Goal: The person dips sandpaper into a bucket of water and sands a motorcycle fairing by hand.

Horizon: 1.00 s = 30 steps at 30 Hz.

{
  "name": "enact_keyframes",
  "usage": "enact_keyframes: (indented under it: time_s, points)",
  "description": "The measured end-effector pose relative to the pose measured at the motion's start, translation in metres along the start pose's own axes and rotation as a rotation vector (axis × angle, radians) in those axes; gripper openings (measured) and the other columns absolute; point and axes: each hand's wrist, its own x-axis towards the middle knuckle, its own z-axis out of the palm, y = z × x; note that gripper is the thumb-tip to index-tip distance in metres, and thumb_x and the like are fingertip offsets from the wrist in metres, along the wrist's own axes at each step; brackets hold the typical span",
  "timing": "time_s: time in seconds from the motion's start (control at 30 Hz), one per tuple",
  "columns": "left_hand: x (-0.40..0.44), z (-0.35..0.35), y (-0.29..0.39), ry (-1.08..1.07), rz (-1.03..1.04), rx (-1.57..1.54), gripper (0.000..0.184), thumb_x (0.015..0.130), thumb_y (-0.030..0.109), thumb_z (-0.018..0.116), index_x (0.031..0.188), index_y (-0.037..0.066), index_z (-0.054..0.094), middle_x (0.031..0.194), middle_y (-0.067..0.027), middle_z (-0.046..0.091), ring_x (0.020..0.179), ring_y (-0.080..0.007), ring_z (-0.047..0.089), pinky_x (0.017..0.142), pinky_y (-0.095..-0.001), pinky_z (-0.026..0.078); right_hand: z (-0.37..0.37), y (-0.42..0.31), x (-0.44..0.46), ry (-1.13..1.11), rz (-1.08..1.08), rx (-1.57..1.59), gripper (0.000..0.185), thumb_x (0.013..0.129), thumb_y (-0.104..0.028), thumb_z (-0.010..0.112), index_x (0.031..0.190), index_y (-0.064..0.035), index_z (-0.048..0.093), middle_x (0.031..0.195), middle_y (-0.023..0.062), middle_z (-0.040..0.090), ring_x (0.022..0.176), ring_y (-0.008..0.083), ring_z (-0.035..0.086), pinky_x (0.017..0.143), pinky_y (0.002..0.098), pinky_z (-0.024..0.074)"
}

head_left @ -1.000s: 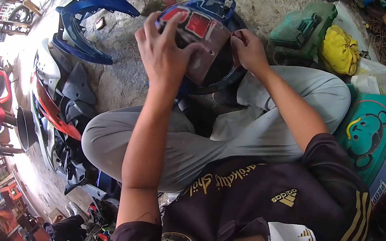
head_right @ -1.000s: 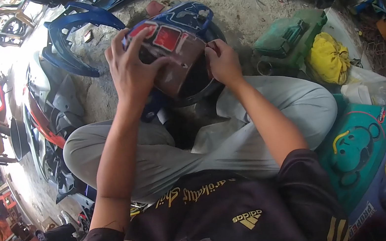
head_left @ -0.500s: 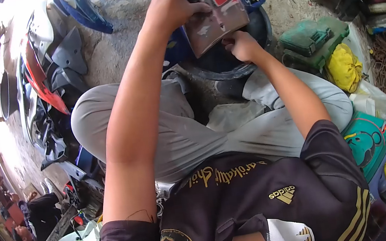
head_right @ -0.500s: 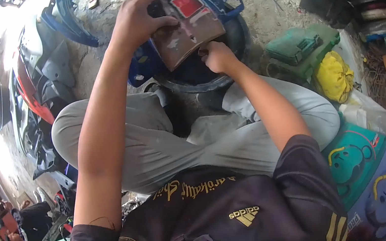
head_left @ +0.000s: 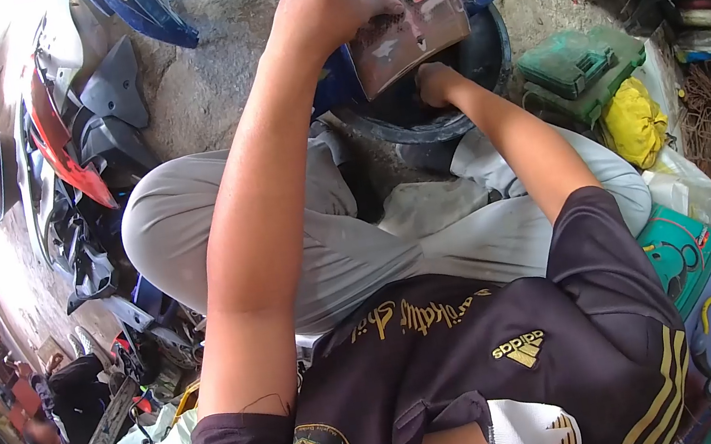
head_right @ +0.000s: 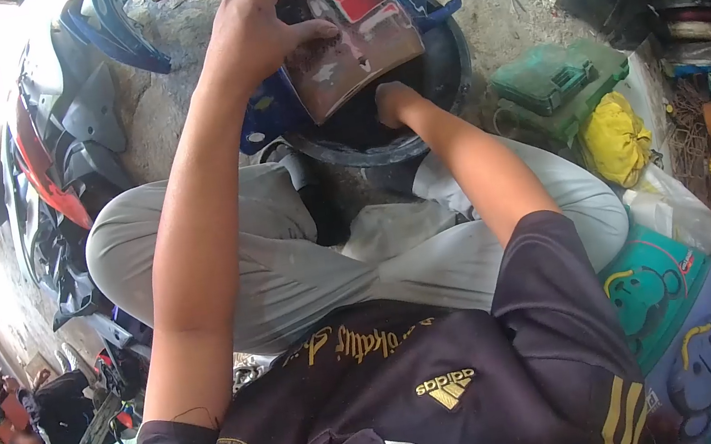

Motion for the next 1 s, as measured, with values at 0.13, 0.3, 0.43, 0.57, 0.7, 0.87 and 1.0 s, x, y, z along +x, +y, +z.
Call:
enact_keyframes:
  time_s: [0.13, 0.3, 0.43, 0.57, 0.7, 0.87, 1.0]
  points:
    - [0.000, 0.001, 0.002, -0.011, -0.016, 0.000, 0.073, 0.064, 0.010, 0.097, 0.134, 0.012, 0.079, 0.155, -0.0197, 0.061, 0.144, -0.0429, 0.057, 0.121, -0.0493, 0.049, 0.009, 0.000, 0.013, 0.157, 0.115, 0.086, 0.022, 0.091, -0.015, 0.073, 0.101, -0.0004, 0.086, 0.116, 0.0269, 0.080, 0.115, 0.0418, 0.078, 0.097, 0.0511, 0.0629]
    - [-0.002, 0.002, 0.001, 0.012, -0.019, 0.006, 0.072, 0.064, 0.010, 0.097, 0.134, 0.012, 0.079, 0.154, -0.0192, 0.061, 0.143, -0.0425, 0.058, 0.121, -0.0487, 0.049, -0.018, -0.018, 0.002, -0.267, -0.078, -0.165, 0.023, 0.089, -0.010, 0.073, 0.105, 0.0032, 0.084, 0.118, 0.0283, 0.080, 0.118, 0.0431, 0.077, 0.100, 0.0496, 0.0631]
    - [-0.001, 0.002, -0.001, 0.005, -0.032, -0.009, 0.072, 0.064, 0.010, 0.097, 0.133, 0.012, 0.078, 0.153, -0.0186, 0.062, 0.142, -0.0423, 0.058, 0.120, -0.0483, 0.050, -0.003, -0.012, -0.006, -0.049, 0.024, -0.083, 0.025, 0.088, -0.016, 0.073, 0.103, 0.0008, 0.085, 0.118, 0.0254, 0.080, 0.115, 0.0431, 0.077, 0.101, 0.0504, 0.0620]
    - [0.000, 0.003, -0.002, 0.002, -0.023, -0.026, 0.072, 0.064, 0.010, 0.096, 0.133, 0.012, 0.078, 0.152, -0.0186, 0.062, 0.142, -0.0426, 0.059, 0.119, -0.0482, 0.050, 0.036, 0.012, 0.027, 0.048, 0.024, 0.001, 0.025, 0.090, -0.011, 0.071, 0.107, 0.0027, 0.084, 0.120, 0.0310, 0.078, 0.122, 0.0449, 0.074, 0.104, 0.0499, 0.0613]
    - [-0.003, 0.003, -0.001, 0.026, -0.009, -0.033, 0.072, 0.063, 0.009, 0.096, 0.133, 0.012, 0.079, 0.151, -0.0188, 0.063, 0.141, -0.0428, 0.059, 0.119, -0.0486, 0.050, -0.002, -0.013, -0.009, 0.131, 0.188, 0.174, 0.025, 0.092, -0.011, 0.068, 0.108, 0.0028, 0.083, 0.122, 0.0307, 0.078, 0.123, 0.0451, 0.074, 0.105, 0.0505, 0.0606]
    - [-0.001, 0.002, 0.000, 0.023, -0.005, -0.009, 0.071, 0.063, 0.009, 0.095, 0.132, 0.012, 0.079, 0.151, -0.0187, 0.063, 0.141, -0.0429, 0.059, 0.118, -0.0488, 0.051, 0.025, 0.007, 0.022, 0.086, 0.138, 0.049, 0.028, 0.093, -0.016, 0.066, 0.105, 0.0023, 0.084, 0.122, 0.0281, 0.078, 0.121, 0.0439, 0.074, 0.104, 0.0500, 0.0601]
    - [-0.001, 0.002, 0.001, 0.019, -0.013, -0.016, 0.071, 0.063, 0.010, 0.096, 0.132, 0.012, 0.079, 0.151, -0.0185, 0.063, 0.141, -0.0431, 0.059, 0.119, -0.0489, 0.050, 0.003, -0.012, -0.001, 0.053, 0.106, 0.107, 0.030, 0.092, -0.013, 0.069, 0.118, -0.0023, 0.083, 0.130, 0.0262, 0.078, 0.125, 0.0442, 0.073, 0.104, 0.0502, 0.0608]
